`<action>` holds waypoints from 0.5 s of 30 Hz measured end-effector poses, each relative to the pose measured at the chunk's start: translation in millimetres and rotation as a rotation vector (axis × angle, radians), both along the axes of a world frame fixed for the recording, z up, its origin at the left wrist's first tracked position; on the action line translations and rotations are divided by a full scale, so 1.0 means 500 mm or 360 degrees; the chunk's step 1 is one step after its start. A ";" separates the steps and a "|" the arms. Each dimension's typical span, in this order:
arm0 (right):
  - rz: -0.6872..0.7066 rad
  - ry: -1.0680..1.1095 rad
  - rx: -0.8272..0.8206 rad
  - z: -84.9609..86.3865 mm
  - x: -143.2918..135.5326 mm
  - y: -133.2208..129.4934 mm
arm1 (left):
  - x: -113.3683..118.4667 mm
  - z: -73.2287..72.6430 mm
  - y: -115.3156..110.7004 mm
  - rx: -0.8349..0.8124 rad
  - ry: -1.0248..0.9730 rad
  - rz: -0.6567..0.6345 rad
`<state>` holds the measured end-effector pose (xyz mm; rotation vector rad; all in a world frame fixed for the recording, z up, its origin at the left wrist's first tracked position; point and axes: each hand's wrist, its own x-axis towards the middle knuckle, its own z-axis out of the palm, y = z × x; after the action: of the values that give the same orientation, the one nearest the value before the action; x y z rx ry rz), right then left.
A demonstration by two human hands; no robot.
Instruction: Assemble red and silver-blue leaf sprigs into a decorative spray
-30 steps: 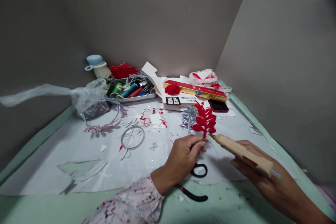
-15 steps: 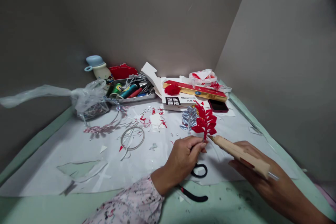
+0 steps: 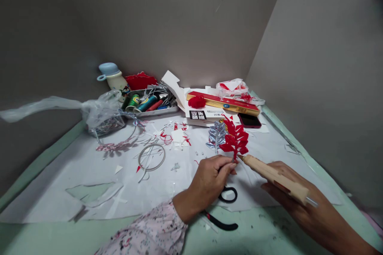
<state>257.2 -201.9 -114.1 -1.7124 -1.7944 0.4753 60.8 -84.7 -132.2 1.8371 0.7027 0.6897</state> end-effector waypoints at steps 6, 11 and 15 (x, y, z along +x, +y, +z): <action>0.0000 -0.0016 0.0051 0.003 -0.001 0.002 | -0.001 0.001 0.000 0.0048 0.0031 0.0011; 0.0018 -0.0022 0.0042 0.003 0.000 0.003 | -0.002 -0.002 0.002 0.0052 0.0033 -0.0011; 0.0016 -0.0024 0.0037 0.001 0.002 0.001 | -0.001 -0.001 0.001 0.0026 0.0038 -0.0005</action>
<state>258.0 -201.2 -113.7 -1.6963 -1.8132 0.4454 60.1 -84.0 -132.7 1.8639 0.7114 0.6743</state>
